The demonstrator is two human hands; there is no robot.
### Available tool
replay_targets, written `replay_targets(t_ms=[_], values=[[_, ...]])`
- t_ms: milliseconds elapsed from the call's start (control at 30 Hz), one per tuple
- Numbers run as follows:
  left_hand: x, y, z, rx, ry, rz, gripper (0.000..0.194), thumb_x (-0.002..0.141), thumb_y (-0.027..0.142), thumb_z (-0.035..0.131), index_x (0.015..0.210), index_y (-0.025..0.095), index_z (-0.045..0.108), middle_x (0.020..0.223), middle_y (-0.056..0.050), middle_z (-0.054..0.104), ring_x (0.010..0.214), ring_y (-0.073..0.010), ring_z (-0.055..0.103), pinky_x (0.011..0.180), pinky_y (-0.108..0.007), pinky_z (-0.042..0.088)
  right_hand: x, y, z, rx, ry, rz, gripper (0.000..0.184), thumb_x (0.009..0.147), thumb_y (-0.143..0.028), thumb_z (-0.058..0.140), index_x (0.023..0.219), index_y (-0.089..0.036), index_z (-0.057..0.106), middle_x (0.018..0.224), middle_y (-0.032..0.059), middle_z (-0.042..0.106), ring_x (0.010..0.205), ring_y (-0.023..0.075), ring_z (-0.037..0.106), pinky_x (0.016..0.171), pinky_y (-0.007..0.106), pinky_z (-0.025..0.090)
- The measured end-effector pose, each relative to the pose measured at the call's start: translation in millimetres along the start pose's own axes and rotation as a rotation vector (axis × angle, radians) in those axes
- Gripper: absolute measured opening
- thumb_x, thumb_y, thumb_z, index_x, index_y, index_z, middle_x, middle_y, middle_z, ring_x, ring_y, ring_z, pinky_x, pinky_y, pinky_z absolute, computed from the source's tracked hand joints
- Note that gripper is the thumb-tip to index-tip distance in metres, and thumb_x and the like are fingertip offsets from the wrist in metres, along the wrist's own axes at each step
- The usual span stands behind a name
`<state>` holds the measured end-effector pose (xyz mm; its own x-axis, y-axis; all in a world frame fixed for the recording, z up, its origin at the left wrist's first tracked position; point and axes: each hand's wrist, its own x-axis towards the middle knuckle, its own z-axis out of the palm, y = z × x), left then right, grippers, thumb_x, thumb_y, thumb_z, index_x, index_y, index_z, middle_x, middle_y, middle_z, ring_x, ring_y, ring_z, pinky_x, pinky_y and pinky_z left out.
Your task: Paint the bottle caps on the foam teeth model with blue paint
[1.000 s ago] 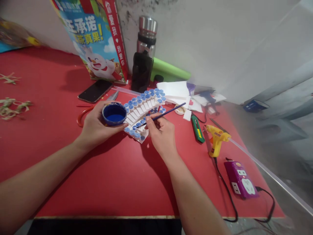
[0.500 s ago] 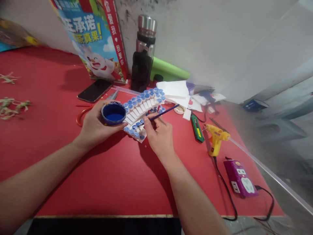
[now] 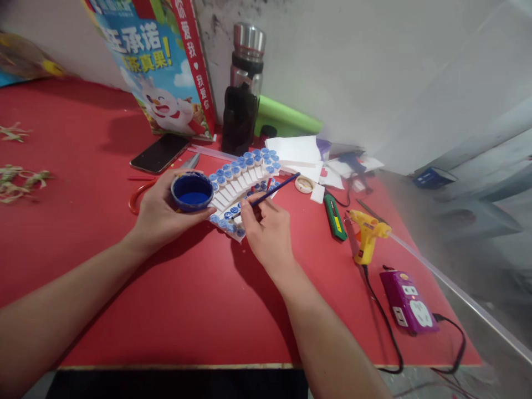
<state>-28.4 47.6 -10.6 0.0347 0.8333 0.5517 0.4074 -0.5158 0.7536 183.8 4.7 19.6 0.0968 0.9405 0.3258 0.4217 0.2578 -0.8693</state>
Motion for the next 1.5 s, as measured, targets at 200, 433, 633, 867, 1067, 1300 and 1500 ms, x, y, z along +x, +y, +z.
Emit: replay_targets(t_ms=[200, 433, 633, 867, 1067, 1300, 1500], values=[[-0.3, 0.2, -0.4, 0.007, -0.002, 0.000, 0.058, 0.073, 0.036, 0.091, 0.123, 0.020, 0.066, 0.122, -0.008, 0.077, 0.113, -0.0286, 0.075, 0.102, -0.042, 0.062, 0.3, 1.6, 0.6, -0.010, 0.012, -0.012, 0.022, 0.099, -0.038, 0.066, 0.085, -0.022, 0.067, 0.066, -0.0026, 0.067, 0.054, 0.0118, 0.057, 0.057, 0.027, 0.045], [-0.2, 0.2, -0.4, 0.015, -0.008, -0.017, 0.059, 0.072, 0.036, 0.092, 0.122, 0.021, 0.065, 0.123, -0.008, 0.077, 0.114, -0.0287, 0.075, 0.104, -0.043, 0.061, -0.7, 0.9, 1.7, 0.005, 0.008, -0.016, 0.021, 0.099, -0.039, 0.066, 0.085, -0.022, 0.066, 0.065, -0.0032, 0.065, 0.053, 0.0123, 0.056, 0.057, 0.027, 0.045], [-0.3, -0.9, -0.3, -0.002, -0.004, 0.010, 0.057, 0.073, 0.034, 0.091, 0.123, 0.020, 0.066, 0.122, -0.008, 0.077, 0.112, -0.0280, 0.075, 0.102, -0.042, 0.061, 0.6, 1.6, 0.6, 0.009, -0.005, 0.005, 0.023, 0.099, -0.039, 0.066, 0.084, -0.022, 0.066, 0.065, -0.0028, 0.065, 0.053, 0.0123, 0.057, 0.057, 0.027, 0.045], [-0.5, -0.8, 0.2, 0.008, 0.003, 0.020, 0.057, 0.073, 0.033, 0.092, 0.121, 0.021, 0.066, 0.120, -0.007, 0.076, 0.112, -0.0278, 0.075, 0.103, -0.042, 0.061, 1.1, 1.1, 0.7, 0.007, -0.011, 0.030, 0.024, 0.098, -0.042, 0.066, 0.084, -0.022, 0.066, 0.066, -0.0019, 0.067, 0.054, 0.0126, 0.057, 0.057, 0.027, 0.045], [-0.5, -0.1, 0.1, 0.003, 0.001, 0.010, 0.057, 0.073, 0.033, 0.092, 0.122, 0.021, 0.066, 0.123, -0.008, 0.076, 0.114, -0.0285, 0.075, 0.105, -0.043, 0.061, 1.0, 2.2, 0.6, 0.004, 0.007, 0.029, 0.024, 0.098, -0.042, 0.066, 0.084, -0.021, 0.066, 0.067, -0.0020, 0.067, 0.054, 0.0121, 0.057, 0.057, 0.027, 0.045], [-0.1, 1.7, -0.4, 0.015, -0.009, -0.029, 0.059, 0.072, 0.036, 0.092, 0.122, 0.022, 0.065, 0.123, -0.008, 0.076, 0.115, -0.0298, 0.074, 0.106, -0.044, 0.060, 1.9, 5.1, 0.4, 0.028, -0.007, 0.050, 0.024, 0.098, -0.042, 0.066, 0.086, -0.022, 0.067, 0.066, -0.0020, 0.067, 0.054, 0.0128, 0.059, 0.056, 0.027, 0.046], [-0.1, 1.1, -0.2, 0.013, -0.008, -0.011, 0.058, 0.073, 0.036, 0.092, 0.122, 0.022, 0.065, 0.122, -0.007, 0.076, 0.114, -0.0289, 0.074, 0.105, -0.043, 0.061, 2.8, 6.5, 0.6, 0.061, 0.016, 0.015, 0.024, 0.099, -0.043, 0.067, 0.088, -0.021, 0.067, 0.071, -0.0013, 0.068, 0.057, 0.0124, 0.058, 0.060, 0.028, 0.047]])
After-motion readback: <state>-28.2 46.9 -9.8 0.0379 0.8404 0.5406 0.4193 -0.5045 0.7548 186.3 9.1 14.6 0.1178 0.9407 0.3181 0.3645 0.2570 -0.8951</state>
